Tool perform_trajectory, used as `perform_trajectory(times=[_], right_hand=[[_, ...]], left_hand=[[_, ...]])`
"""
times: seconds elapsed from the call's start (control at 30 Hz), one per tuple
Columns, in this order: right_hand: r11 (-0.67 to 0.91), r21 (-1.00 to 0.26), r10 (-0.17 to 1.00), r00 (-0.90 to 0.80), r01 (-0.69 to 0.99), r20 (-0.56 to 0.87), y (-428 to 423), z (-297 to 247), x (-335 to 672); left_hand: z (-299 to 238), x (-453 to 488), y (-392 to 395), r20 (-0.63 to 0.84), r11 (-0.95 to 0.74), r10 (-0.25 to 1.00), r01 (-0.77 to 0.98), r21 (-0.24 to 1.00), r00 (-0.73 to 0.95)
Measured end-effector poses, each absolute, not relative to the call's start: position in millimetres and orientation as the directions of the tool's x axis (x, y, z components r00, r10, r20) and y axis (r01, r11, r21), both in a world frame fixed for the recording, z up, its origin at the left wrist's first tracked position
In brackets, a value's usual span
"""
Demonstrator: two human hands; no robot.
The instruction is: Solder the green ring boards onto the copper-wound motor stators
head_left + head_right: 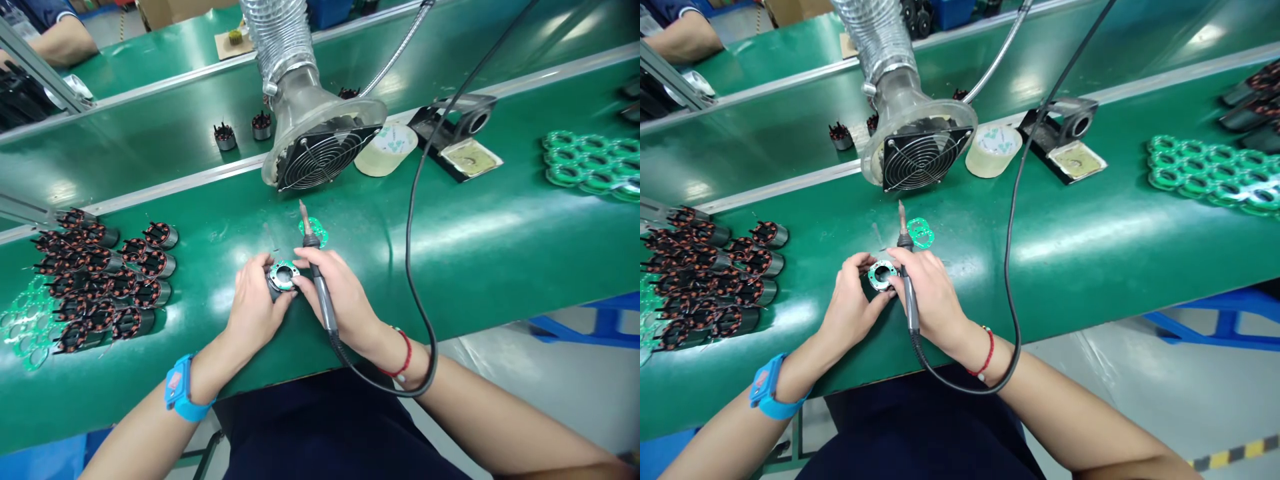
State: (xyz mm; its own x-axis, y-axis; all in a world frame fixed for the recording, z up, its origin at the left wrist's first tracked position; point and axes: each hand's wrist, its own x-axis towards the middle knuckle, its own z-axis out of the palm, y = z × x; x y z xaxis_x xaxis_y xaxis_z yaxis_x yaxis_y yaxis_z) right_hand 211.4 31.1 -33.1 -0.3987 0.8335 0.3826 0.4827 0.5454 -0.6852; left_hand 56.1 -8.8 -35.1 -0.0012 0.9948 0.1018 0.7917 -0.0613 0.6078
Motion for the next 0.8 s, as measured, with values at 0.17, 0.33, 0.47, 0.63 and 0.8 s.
perform_trajectory(times=[0.17, 0.33, 0.47, 0.63, 0.8], right_hand=[[0.525, -0.679, 0.850, -0.354, 0.514, 0.390, 28.0, -34.9, 210.0], [0.548, -0.648, 0.837, -0.357, 0.529, 0.416, 27.8, -35.9, 210.0], [0.529, -0.684, 0.848, -0.358, 0.502, 0.392, 30.8, -37.7, 209.4], [0.574, -0.690, 0.808, -0.442, 0.442, 0.389, 35.4, -41.5, 210.4], [0.503, -0.760, 0.851, -0.389, 0.411, 0.353, 35.4, -41.7, 210.3]], left_hand=[[-31.0, 57.1, -6.1, 0.108, -0.099, 0.993, 0.783, 0.614, 0.041], [-27.0, 47.6, 5.8, 0.124, -0.220, 0.975, 0.707, 0.672, 0.186], [-28.2, 41.1, 9.5, 0.108, -0.258, 0.961, 0.683, 0.683, 0.255], [-30.8, 42.2, 1.2, 0.120, -0.169, 0.986, 0.664, 0.728, 0.119], [-32.1, 49.2, -5.7, 0.151, -0.103, 0.988, 0.712, 0.694, -0.004]])
